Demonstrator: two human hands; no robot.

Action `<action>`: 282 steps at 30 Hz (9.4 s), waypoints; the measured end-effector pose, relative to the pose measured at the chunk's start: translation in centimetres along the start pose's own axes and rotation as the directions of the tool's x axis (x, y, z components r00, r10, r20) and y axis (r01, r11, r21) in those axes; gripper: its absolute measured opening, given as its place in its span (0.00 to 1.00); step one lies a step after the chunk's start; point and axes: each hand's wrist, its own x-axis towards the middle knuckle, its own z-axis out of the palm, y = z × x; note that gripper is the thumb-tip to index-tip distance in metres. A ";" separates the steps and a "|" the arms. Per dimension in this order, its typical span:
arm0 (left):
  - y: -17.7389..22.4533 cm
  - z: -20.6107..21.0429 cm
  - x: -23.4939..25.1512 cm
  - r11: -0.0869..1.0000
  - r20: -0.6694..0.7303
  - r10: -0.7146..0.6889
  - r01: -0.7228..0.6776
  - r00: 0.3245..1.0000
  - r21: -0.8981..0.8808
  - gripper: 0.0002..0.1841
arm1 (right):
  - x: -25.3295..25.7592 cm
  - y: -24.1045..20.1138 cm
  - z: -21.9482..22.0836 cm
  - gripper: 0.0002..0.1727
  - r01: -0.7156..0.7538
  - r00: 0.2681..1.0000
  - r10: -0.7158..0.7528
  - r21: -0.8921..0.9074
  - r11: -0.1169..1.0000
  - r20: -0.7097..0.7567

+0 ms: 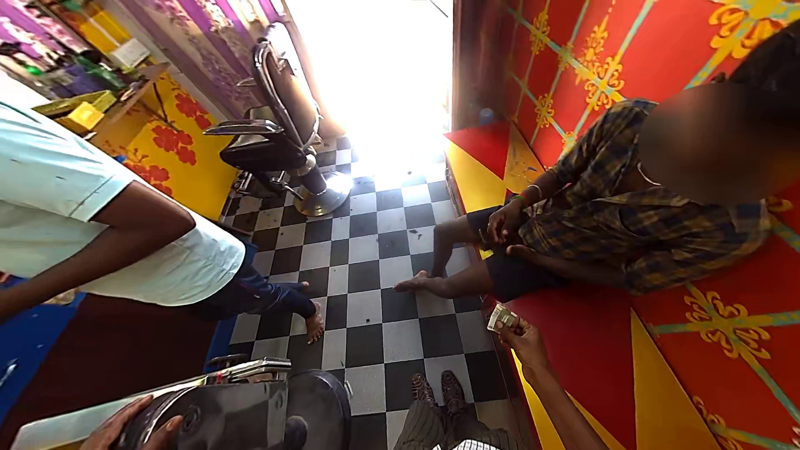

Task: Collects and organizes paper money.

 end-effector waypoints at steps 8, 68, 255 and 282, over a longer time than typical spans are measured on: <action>-6.1 1.0 1.3 0.996 -0.008 0.084 -0.084 0.996 -0.028 0.43 | 2.3 -1.0 8.5 0.17 0.039 0.985 -0.019 -0.117 0.992 0.173; -12.3 0.4 79.9 0.305 -0.007 -0.659 0.258 0.752 -0.917 0.16 | 33.9 -26.2 112.2 0.17 0.746 -0.082 0.237 -0.098 0.658 0.968; -37.4 -11.6 100.4 0.082 -0.236 -0.966 0.746 -0.103 -0.661 0.15 | 27.4 -9.1 169.1 0.27 0.562 -0.526 0.808 0.821 0.098 0.264; -36.0 -10.7 103.0 -0.056 0.049 -0.978 -0.029 0.204 -0.998 0.39 | 25.9 -17.4 161.4 0.11 0.804 -0.439 0.800 -0.219 0.553 0.408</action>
